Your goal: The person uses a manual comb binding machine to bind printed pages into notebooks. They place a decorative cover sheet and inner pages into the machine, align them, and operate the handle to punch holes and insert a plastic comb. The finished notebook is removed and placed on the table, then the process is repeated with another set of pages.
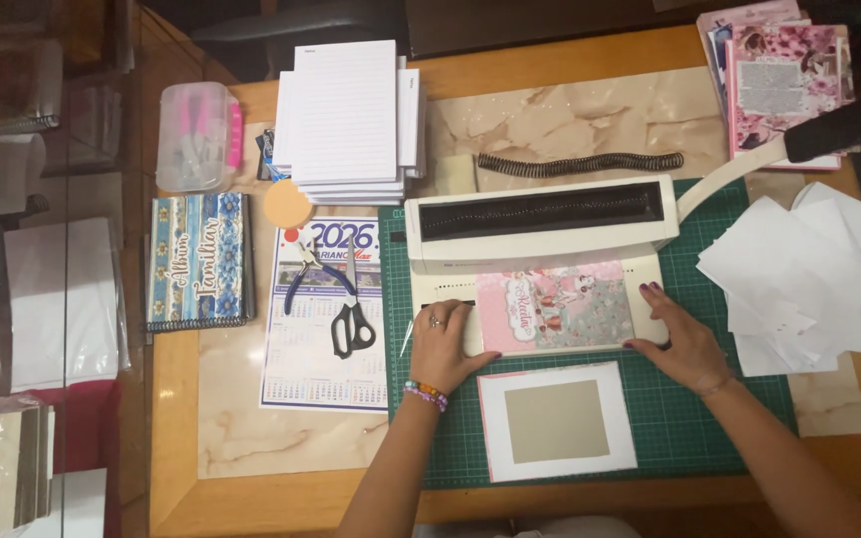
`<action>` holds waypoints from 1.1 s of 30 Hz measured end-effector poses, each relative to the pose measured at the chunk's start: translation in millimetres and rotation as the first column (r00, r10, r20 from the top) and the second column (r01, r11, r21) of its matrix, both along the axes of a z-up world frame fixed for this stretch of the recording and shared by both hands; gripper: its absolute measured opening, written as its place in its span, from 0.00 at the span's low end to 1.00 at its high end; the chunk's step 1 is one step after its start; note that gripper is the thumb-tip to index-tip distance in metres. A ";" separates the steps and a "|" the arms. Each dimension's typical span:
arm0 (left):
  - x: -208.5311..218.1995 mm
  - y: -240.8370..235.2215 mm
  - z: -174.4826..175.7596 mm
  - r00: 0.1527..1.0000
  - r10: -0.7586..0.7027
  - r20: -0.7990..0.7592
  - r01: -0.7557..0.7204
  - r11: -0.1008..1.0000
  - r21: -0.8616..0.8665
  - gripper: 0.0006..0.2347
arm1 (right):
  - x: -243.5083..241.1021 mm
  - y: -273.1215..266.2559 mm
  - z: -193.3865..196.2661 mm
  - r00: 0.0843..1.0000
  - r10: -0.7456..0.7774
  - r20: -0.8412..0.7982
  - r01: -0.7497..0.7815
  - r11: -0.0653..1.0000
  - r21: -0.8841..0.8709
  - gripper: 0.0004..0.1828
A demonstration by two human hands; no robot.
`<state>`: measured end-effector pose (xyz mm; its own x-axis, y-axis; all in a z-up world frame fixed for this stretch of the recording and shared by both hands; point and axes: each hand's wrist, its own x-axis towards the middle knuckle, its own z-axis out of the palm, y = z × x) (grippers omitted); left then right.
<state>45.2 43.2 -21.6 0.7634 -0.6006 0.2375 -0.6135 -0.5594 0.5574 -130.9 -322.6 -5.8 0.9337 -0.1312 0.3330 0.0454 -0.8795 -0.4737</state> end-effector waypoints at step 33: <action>15.9 1.0 -1.8 0.995 -0.059 0.083 0.055 0.997 0.050 0.37 | 71.7 133.4 -29.6 0.943 0.263 0.201 -0.187 0.924 -0.334 0.19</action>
<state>61.1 44.2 -23.3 0.7060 -0.6548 0.2697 -0.6888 -0.5467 0.4760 -59.2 -189.2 -35.4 0.8141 0.2170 0.5386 0.3369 -0.9320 -0.1337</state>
